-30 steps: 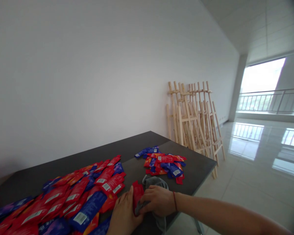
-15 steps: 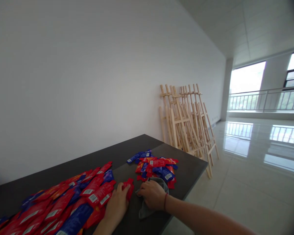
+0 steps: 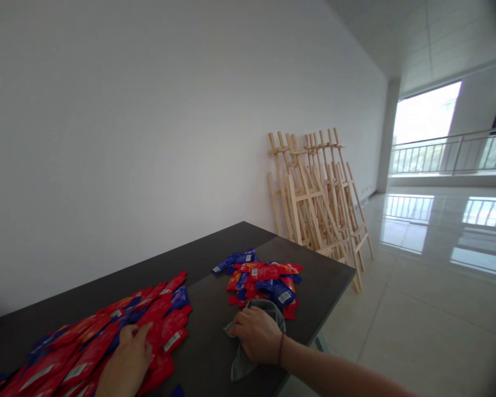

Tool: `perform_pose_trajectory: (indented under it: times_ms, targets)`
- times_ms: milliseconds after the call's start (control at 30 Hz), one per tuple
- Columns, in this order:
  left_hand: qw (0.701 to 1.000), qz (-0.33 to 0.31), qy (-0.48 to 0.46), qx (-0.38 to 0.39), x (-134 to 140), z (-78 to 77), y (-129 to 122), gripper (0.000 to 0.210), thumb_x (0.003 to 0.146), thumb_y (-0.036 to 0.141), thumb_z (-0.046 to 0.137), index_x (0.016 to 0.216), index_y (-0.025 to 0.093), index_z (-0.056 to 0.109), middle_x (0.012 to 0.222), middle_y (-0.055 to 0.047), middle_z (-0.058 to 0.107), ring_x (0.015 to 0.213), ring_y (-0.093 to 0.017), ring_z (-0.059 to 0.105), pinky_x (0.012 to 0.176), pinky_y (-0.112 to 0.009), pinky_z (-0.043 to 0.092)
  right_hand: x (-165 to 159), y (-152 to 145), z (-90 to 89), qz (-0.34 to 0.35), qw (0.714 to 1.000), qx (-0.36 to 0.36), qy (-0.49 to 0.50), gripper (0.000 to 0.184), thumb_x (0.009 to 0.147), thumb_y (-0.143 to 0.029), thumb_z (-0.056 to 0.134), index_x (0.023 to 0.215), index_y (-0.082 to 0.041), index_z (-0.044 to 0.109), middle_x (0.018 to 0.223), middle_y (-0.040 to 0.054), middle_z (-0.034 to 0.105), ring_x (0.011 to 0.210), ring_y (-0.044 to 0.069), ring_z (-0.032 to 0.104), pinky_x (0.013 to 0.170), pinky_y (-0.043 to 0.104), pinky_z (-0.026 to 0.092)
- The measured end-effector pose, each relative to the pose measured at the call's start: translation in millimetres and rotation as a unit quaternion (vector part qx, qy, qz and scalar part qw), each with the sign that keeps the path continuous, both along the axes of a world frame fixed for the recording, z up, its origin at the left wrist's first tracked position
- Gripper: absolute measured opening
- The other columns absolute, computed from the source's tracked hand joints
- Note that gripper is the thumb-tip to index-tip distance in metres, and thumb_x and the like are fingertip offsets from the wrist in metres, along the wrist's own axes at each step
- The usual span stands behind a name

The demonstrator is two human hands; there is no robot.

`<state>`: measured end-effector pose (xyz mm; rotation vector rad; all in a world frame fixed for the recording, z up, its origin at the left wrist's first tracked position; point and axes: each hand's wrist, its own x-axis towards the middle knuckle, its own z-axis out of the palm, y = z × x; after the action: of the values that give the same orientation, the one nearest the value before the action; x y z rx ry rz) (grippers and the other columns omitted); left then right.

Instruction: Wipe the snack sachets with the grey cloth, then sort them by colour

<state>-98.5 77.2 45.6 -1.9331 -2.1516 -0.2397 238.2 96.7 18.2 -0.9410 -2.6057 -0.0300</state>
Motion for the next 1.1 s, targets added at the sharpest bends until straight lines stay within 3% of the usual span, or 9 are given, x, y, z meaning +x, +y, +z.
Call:
perform_pose_trajectory:
  times_ms: [67, 167, 233, 300, 367, 567, 833, 967, 1100]
  targets:
    - [0.997, 0.015, 0.074, 0.002, 5, 2.3, -7, 0.043, 0.088, 0.023, 0.029, 0.119, 0.016, 0.058, 0.115, -0.012, 0.055, 0.095, -0.024, 0.061, 0.086, -0.037, 0.048, 0, 0, -0.1, 0.002, 1.0, 0.004, 0.0, 0.029, 0.082, -0.024, 0.054, 0.11, -0.023, 0.063, 0.103, 0.0055, 0.062, 0.093, 0.021, 0.054, 0.077, 0.034, 0.037]
    - [0.983, 0.032, 0.18, 0.023, 28, 20.3, -10, 0.035, 0.085, 0.019, 0.036, 0.105, 0.017, 0.065, 0.108, -0.012, 0.059, 0.107, -0.031, 0.053, 0.091, -0.047, 0.042, 0, 0, -1.7, 0.0, 1.0, 0.007, 0.003, 0.029, 0.082, -0.025, 0.054, 0.109, -0.023, 0.063, 0.102, 0.0049, 0.062, 0.091, 0.021, 0.053, 0.076, 0.034, 0.036]
    - [0.985, 0.005, 0.171, 0.003, 53, 33.8, 0, 0.031, 0.083, 0.014, 0.039, 0.1, 0.016, 0.065, 0.106, -0.012, 0.06, 0.108, -0.03, 0.052, 0.093, -0.046, 0.04, -1, 0, -2.8, -0.002, 1.0, 0.006, 0.004, 0.028, 0.082, -0.025, 0.054, 0.109, -0.023, 0.063, 0.101, 0.0048, 0.062, 0.091, 0.021, 0.053, 0.076, 0.034, 0.036]
    - [0.99, -0.078, 0.113, -0.026, 84, 41.3, 19, 0.03, 0.085, 0.014, 0.038, 0.101, 0.013, 0.064, 0.107, -0.014, 0.061, 0.107, -0.03, 0.053, 0.091, -0.044, 0.041, -1, 0, -3.1, -0.002, 1.0, 0.003, 0.003, 0.028, 0.082, -0.024, 0.054, 0.108, -0.024, 0.063, 0.101, 0.0046, 0.062, 0.091, 0.02, 0.053, 0.076, 0.034, 0.036]
    - [0.984, -0.162, 0.064, -0.045, 117, 40.0, 44, 0.031, 0.087, 0.016, 0.038, 0.107, 0.013, 0.062, 0.109, -0.013, 0.062, 0.108, -0.026, 0.054, 0.094, -0.039, 0.041, 0, -1, -2.2, -0.002, 1.0, 0.0, 0.002, 0.029, 0.082, -0.023, 0.053, 0.109, -0.024, 0.063, 0.101, 0.0041, 0.062, 0.091, 0.02, 0.053, 0.077, 0.034, 0.035]
    - [0.97, -0.235, 0.023, -0.06, 186, 12.6, 103, 0.05, 0.084, 0.013, 0.044, 0.133, 0.019, 0.046, 0.133, -0.007, 0.055, 0.113, -0.018, 0.058, 0.094, -0.028, 0.043, 2, -2, 0.5, -0.004, 1.0, -0.015, 0.007, 0.031, 0.079, -0.022, 0.055, 0.109, -0.025, 0.063, 0.102, 0.004, 0.064, 0.094, 0.021, 0.053, 0.078, 0.034, 0.035]
    - [0.965, -0.243, 0.055, -0.084, 180, 12.2, 114, 0.034, 0.092, 0.014, 0.033, 0.11, 0.017, 0.061, 0.103, -0.012, 0.07, 0.097, -0.024, 0.067, 0.083, -0.035, 0.05, 2, 0, -4.2, -0.006, 1.0, -0.012, 0.029, 0.033, 0.077, -0.022, 0.056, 0.108, -0.027, 0.063, 0.102, 0.0022, 0.063, 0.094, 0.02, 0.054, 0.077, 0.033, 0.035]
    - [0.968, -0.228, 0.075, -0.07, 161, 23.0, 88, 0.034, 0.091, 0.012, 0.032, 0.11, 0.015, 0.059, 0.105, -0.012, 0.067, 0.097, -0.024, 0.066, 0.081, -0.036, 0.051, 2, 0, -4.3, -0.001, 0.999, -0.012, 0.036, 0.033, 0.077, -0.021, 0.055, 0.108, -0.026, 0.063, 0.101, 0.0024, 0.064, 0.094, 0.02, 0.054, 0.079, 0.033, 0.035]
    - [0.968, -0.225, 0.091, -0.064, 142, 27.1, 42, 0.036, 0.089, 0.008, 0.033, 0.115, 0.017, 0.056, 0.11, -0.01, 0.063, 0.1, -0.023, 0.063, 0.079, -0.034, 0.051, 3, 0, -5.3, 0.011, 0.998, -0.01, 0.056, 0.034, 0.075, -0.018, 0.053, 0.107, -0.025, 0.064, 0.1, 0.0033, 0.064, 0.092, 0.02, 0.054, 0.08, 0.033, 0.037]
